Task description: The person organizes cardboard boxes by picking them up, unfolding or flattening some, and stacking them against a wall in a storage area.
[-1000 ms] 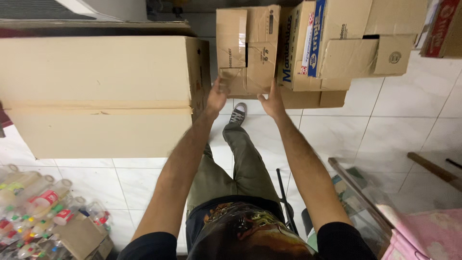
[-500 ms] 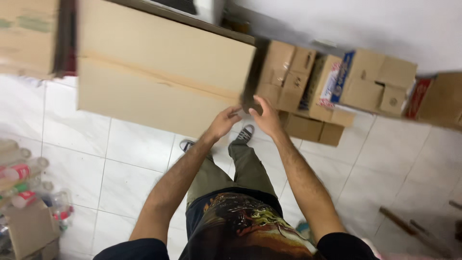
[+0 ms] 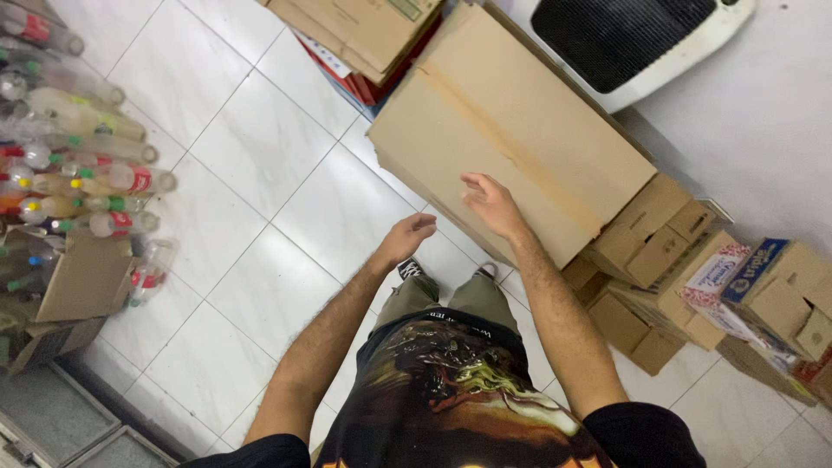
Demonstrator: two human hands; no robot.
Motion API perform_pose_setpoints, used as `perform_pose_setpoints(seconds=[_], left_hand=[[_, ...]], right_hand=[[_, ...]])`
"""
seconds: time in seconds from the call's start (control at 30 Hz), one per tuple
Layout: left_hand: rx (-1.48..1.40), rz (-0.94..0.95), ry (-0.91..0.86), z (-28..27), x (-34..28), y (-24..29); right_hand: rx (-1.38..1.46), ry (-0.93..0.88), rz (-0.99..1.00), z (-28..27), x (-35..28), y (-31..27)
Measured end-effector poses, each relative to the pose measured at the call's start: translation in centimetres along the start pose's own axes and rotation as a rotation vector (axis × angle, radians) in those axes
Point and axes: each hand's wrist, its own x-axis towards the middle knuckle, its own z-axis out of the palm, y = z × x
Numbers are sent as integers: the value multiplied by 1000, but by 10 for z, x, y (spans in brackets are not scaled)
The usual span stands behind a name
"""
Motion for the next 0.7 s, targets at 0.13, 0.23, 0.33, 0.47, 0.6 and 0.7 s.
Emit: perform_pose_setpoints(seconds=[0.13,0.23,0.33,0.47,0.6,0.7], left_hand=[[-140,-47,110,-53,-12,-12],[-261,-68,153,-84,-8,-15],[-333,-66,165,-115,5,-4],[-218,-63,132,-166,43,23],[-119,-42,186,-218,112,35],[-132,-84,198,-260,132,71]], right_hand=[[-15,-58,-65,33,53,-21],[-62,-85,-59,39,101,-29],[-119,-79,-52,32,154,-40],[-201,-23,5,9,231,-60],[-355,72,-2,-25,334,-62],[-513,79,211,-48,399,-99]])
